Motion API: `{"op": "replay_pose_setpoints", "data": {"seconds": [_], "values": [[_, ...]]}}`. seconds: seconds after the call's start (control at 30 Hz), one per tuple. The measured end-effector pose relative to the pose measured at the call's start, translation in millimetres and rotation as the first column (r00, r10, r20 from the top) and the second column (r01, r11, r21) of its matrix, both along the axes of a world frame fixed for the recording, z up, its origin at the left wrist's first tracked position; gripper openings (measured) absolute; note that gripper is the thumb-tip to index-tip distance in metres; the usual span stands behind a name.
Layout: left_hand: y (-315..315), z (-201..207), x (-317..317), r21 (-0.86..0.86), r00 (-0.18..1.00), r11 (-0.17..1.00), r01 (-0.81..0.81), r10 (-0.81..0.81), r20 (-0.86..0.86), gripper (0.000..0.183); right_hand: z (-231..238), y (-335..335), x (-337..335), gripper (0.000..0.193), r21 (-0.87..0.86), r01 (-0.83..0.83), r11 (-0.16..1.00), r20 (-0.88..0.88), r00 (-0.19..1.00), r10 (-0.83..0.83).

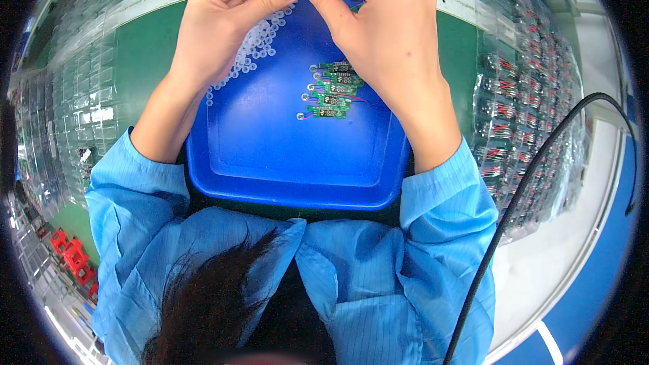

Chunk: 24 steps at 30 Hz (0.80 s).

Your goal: The person picks up a stack of circuit boards, separates them, and places them onto a blue tray. They then pick up small white rings and circuit boards one at a time, fitting a ring onto each board by hand.

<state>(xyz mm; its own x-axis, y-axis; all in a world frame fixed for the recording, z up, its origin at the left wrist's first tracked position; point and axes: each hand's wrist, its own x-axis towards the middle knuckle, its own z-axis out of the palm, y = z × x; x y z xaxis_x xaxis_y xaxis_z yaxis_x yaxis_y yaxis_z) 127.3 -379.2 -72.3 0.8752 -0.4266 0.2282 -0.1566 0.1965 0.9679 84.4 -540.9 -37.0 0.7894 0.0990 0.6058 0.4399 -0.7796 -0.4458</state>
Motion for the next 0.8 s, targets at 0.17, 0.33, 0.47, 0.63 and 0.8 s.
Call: {"op": "replay_pose_setpoints", "data": {"seconds": [0.17, 0.33, 0.47, 0.63, 0.8], "values": [[4.5, 2.6, -0.9, 0.111, 1.0, 0.994, 0.008, -0.006, -0.019, 0.017, -4.0, -1.1, 0.0, 0.012, 0.245, 0.041, 0.969, -0.254, 0.967, 0.023], [8.3, 8.7, 3.9, 0.111, 0.997, 0.991, 0.069, -0.072, 0.025, 0.017, 1.0, -8.6, 3.3, 0.014, 0.303, -0.004, 0.953, -0.348, 0.93, 0.115], [3.7, 24.1, 7.1, -0.053, 0.963, 0.984, 0.171, -0.178, -0.203, 0.011, 11.7, -16.7, 5.5, 0.009, 0.228, -0.146, 0.963, -0.206, 0.959, 0.195], [14.2, 23.9, 15.4, 0.345, 0.999, 0.937, -0.052, 0.054, 0.003, 0.018, 13.9, -26.2, -2.9, 0.008, -0.053, -0.307, 0.95, -0.529, 0.815, 0.234], [10.3, 27.9, 2.9, 0.496, 0.771, 0.8, -0.338, -0.068, 0.634, 0.01, 2.8, -22.5, -6.5, 0.013, -0.134, -0.383, 0.914, -0.69, 0.698, 0.191]]}}
